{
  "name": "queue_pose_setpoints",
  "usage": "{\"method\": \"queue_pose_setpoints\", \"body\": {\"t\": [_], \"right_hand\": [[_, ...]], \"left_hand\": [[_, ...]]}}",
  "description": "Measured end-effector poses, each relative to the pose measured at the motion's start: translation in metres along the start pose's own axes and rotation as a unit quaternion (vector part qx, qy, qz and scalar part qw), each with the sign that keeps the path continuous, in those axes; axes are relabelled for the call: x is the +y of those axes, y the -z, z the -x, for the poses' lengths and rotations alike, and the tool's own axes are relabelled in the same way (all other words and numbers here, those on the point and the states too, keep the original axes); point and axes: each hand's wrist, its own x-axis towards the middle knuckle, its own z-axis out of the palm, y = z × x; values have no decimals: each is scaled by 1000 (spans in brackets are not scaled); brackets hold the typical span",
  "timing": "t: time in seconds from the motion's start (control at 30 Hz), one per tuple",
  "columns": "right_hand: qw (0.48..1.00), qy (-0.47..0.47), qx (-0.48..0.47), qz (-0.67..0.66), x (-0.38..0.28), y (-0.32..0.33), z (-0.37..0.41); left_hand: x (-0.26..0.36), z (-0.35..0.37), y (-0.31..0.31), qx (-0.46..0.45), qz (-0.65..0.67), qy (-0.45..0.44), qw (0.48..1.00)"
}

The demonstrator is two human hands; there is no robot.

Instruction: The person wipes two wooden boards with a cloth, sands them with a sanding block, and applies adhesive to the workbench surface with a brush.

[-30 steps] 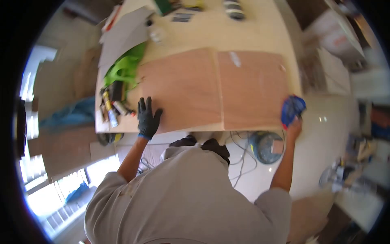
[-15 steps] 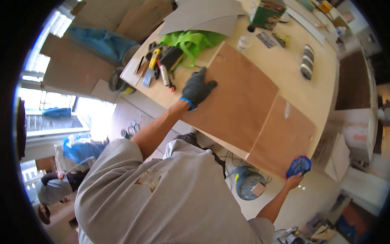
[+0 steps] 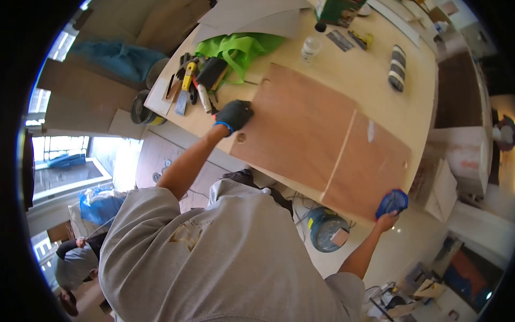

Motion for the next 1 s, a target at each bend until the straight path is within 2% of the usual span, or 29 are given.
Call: {"method": "queue_pose_setpoints", "body": {"t": [0.03,0.07,0.17,0.2,0.37,0.5,0.53,0.6,0.63,0.67,0.73,0.77,0.8,0.83,0.87,0.9,0.93,0.97,1.0], "right_hand": [[1000,6,-5,-22,-6,-3,8],[1000,-5,-3,-26,-14,-1,18],[999,-17,-3,-31,-34,0,31],[1000,-13,-4,-25,-30,-2,29],[1000,7,14,-22,-35,7,25],[981,110,136,-79,-60,14,20],[983,120,111,-83,-72,15,25],[986,130,63,-86,-122,22,61],[988,123,-8,-93,-153,29,85],[985,117,-79,-100,-177,33,102],[953,268,-113,-90,-172,-15,122],[946,313,-76,-45,-182,-15,137],[934,355,-38,-1,-197,-12,160],[918,395,0,45,-205,-9,172],[921,389,1,28,-201,-10,171],[923,384,1,11,-196,-12,169],[926,377,1,-6,-191,-13,168],[927,375,1,-14,-189,-12,169],[928,372,1,-22,-189,-13,169]], "left_hand": [[-18,-16,0,-46,-108,-49,992],[-30,-25,-7,46,-45,-9,998],[-22,-40,17,186,-10,-11,982],[-28,-56,7,190,-36,13,981],[-50,-86,5,203,-21,-40,978],[-42,-74,15,233,-19,-31,972],[-32,-65,20,247,-17,-31,968],[-11,-46,19,250,107,7,962],[2,-31,17,244,170,28,954],[36,-3,62,94,448,125,880],[34,-16,61,62,587,132,796],[30,-28,60,46,650,135,747],[14,-51,52,42,679,138,720],[-17,-78,44,-15,767,132,628],[-47,-105,37,-72,835,141,526],[-29,-105,63,35,781,235,578],[-45,-116,69,15,778,244,578],[-85,-137,53,-5,576,109,810],[-125,-157,37,55,307,-6,950]]}}
